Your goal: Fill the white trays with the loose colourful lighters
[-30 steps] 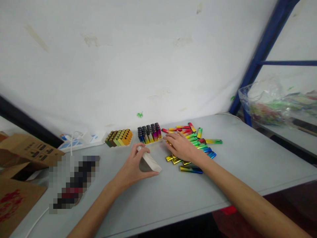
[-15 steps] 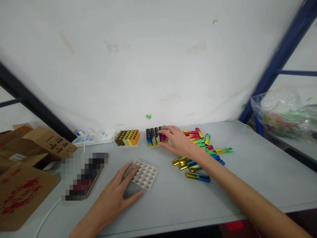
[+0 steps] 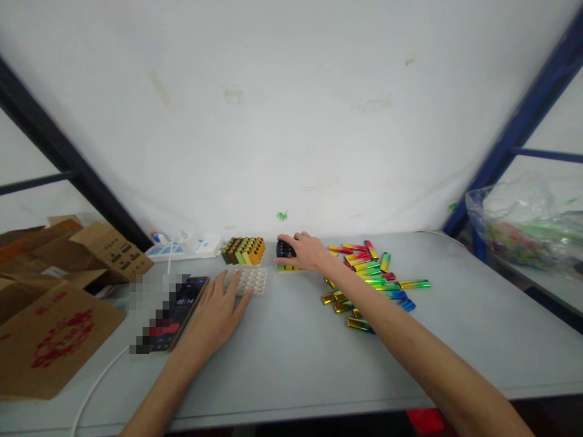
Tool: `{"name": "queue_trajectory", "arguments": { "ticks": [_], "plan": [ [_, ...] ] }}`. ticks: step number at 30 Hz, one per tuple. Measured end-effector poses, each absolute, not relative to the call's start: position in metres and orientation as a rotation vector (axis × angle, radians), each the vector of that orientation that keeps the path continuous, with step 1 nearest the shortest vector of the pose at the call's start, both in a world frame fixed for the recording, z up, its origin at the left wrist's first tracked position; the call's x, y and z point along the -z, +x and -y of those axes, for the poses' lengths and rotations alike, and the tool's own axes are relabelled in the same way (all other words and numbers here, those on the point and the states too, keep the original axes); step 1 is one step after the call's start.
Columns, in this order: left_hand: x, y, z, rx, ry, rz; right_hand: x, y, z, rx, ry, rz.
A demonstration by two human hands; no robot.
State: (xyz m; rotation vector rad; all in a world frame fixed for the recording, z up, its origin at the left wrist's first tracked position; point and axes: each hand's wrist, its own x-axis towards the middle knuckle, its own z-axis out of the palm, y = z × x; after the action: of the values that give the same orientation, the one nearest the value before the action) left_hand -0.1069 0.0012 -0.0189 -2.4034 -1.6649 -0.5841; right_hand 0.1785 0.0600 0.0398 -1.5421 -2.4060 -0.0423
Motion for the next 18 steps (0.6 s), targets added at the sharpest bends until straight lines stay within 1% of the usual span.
{"name": "queue_trajectory", "arguments": {
  "ticks": [4, 6, 10, 18],
  "plan": [
    [0.004, -0.077, 0.021, 0.983, -2.425, 1.541, -0.039, 0.167, -0.034, 0.045, -1.67, 2.304],
    [-0.004, -0.062, 0.035, 1.123, -2.477, 1.469, -0.039, 0.16, -0.022, 0.026, -1.733, 2.264],
    [-0.007, -0.039, 0.058, 1.204, -2.568, 1.398, -0.04, 0.146, -0.002, -0.009, -1.816, 2.187],
    [0.033, -0.025, 0.068, 1.15, -2.607, 1.578, -0.044, 0.125, 0.029, -0.07, -1.887, 2.034]
  ]
}}
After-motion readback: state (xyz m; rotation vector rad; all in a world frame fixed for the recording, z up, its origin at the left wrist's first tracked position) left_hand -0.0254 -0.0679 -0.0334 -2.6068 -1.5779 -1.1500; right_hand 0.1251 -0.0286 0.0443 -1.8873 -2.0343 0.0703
